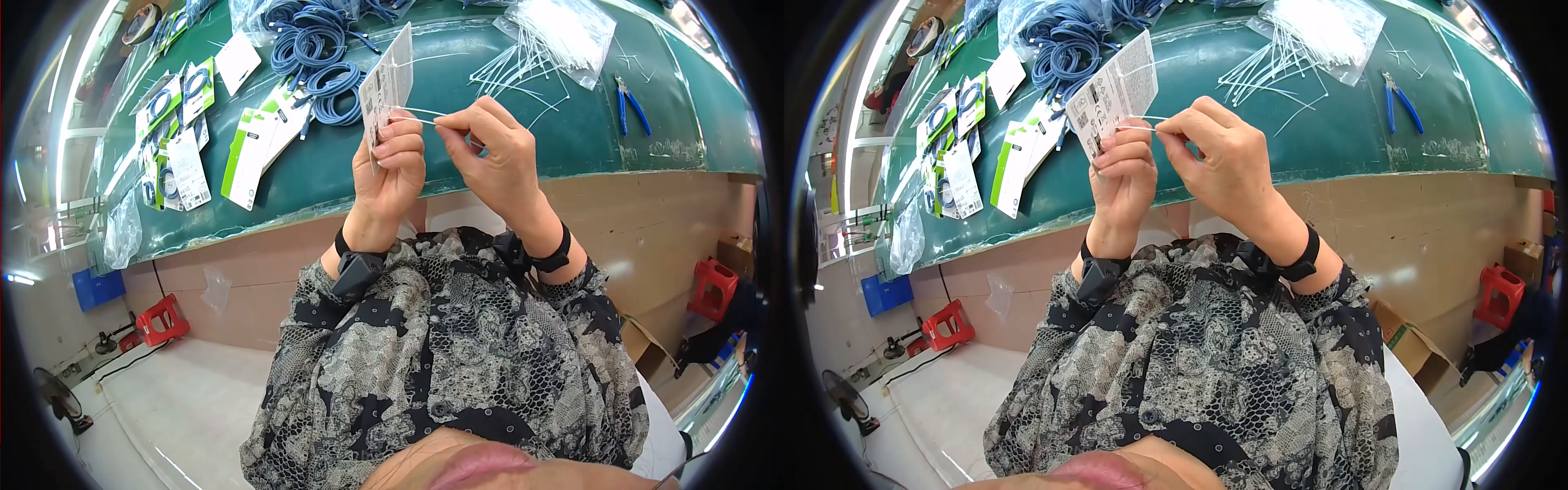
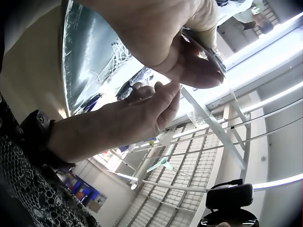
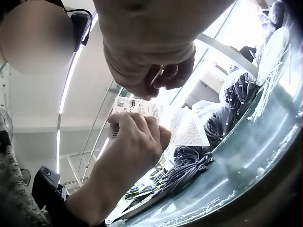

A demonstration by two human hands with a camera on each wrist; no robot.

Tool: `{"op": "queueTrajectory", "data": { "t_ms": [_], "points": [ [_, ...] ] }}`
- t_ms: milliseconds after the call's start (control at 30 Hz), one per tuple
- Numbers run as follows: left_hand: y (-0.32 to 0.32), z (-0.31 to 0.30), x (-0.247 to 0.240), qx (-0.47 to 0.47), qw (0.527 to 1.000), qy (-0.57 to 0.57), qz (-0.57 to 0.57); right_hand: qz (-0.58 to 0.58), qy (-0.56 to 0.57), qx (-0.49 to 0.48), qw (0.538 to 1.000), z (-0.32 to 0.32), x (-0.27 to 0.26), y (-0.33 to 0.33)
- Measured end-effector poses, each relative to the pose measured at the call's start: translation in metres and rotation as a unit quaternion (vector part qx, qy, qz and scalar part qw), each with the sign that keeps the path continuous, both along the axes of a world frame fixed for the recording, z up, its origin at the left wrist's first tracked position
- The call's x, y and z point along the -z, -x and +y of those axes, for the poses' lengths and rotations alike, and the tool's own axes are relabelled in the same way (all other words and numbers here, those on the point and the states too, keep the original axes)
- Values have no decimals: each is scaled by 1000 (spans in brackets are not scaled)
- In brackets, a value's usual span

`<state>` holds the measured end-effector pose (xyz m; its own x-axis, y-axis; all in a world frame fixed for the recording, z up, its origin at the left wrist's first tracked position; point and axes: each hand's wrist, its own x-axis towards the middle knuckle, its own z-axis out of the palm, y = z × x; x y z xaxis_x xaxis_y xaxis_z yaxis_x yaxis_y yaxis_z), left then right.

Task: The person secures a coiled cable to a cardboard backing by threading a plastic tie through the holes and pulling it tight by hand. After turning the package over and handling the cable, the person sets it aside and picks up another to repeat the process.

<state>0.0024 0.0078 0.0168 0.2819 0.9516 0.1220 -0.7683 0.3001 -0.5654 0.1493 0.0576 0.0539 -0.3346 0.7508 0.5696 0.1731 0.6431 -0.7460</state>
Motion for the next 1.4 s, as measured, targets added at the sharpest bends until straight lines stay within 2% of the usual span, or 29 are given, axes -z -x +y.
{"op": "queueTrajectory", "data": {
  "t_ms": [367,500,600,733,1000,1400],
  "points": [
    [-3,-1,3,-28,995,-9,91,5,2,-15,1000,-4,0,-2],
    [-2,-1,0,-41,995,-20,90,-4,-20,27,999,-3,-6,-6],
    [-6,4,1,-27,997,-76,-9,-39,-176,14,983,-9,-19,-6],
    [-10,4,-9,-8,994,-99,-38,-45,-218,-5,975,-10,-25,-3],
    [-14,-1,-9,14,991,-124,-57,-43,-270,-8,962,-6,-20,-3],
    [-13,0,-4,16,990,-133,-51,-77,-281,-22,956,-5,-21,-4]
  ]
}}
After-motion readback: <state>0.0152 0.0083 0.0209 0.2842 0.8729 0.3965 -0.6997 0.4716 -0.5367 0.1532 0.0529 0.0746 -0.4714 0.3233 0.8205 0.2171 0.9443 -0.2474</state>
